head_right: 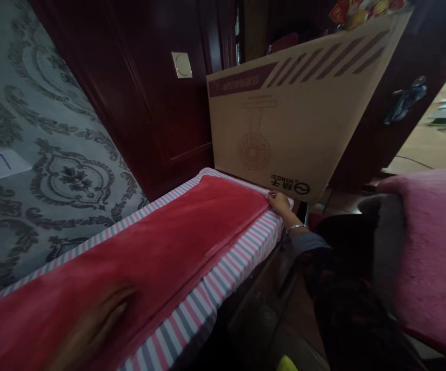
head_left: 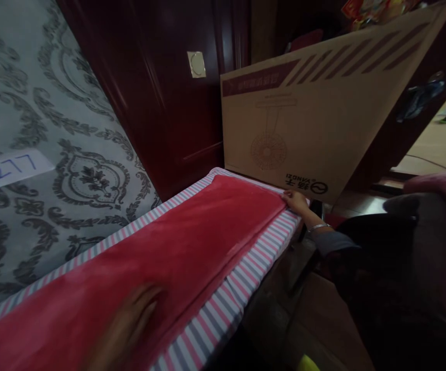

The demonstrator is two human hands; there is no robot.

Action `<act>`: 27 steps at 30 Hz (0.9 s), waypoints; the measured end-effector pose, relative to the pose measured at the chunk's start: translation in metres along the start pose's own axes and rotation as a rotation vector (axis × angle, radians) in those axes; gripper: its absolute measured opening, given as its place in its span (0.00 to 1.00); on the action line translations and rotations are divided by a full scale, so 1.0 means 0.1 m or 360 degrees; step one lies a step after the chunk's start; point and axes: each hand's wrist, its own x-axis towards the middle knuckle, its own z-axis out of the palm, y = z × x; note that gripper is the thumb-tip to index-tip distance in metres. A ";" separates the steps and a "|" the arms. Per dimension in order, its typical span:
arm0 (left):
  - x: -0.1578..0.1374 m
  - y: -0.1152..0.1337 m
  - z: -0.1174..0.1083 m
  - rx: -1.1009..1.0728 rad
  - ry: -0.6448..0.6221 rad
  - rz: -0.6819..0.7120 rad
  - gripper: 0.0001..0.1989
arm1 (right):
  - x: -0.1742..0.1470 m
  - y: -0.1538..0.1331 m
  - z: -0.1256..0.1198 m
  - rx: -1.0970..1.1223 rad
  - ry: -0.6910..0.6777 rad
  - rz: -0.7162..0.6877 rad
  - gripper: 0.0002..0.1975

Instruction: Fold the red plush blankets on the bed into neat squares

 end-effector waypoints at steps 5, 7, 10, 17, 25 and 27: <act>0.65 0.26 0.37 -0.0076 -0.0169 0.0300 0.19 | -0.05 -0.04 -0.05 -0.0152 -0.0021 -0.0084 0.15; 0.77 0.34 0.49 -0.0061 -0.0186 0.0354 0.19 | -0.07 -0.05 -0.06 -0.0207 -0.0019 -0.0101 0.15; 0.83 0.41 0.63 -0.0019 -0.0228 0.0396 0.19 | -0.07 -0.05 -0.06 -0.0272 -0.0031 -0.0095 0.14; 0.81 0.58 0.73 0.0164 -0.0371 0.0490 0.24 | -0.01 -0.03 -0.04 -0.0368 -0.0034 -0.0023 0.16; 0.63 0.66 0.76 0.0160 -0.0325 0.0430 0.26 | 0.00 -0.35 0.01 -0.0430 0.0025 -0.0172 0.17; 0.66 0.64 0.73 0.0104 -0.0339 0.0413 0.25 | 0.05 -0.56 0.08 -0.0381 0.0012 -0.0315 0.19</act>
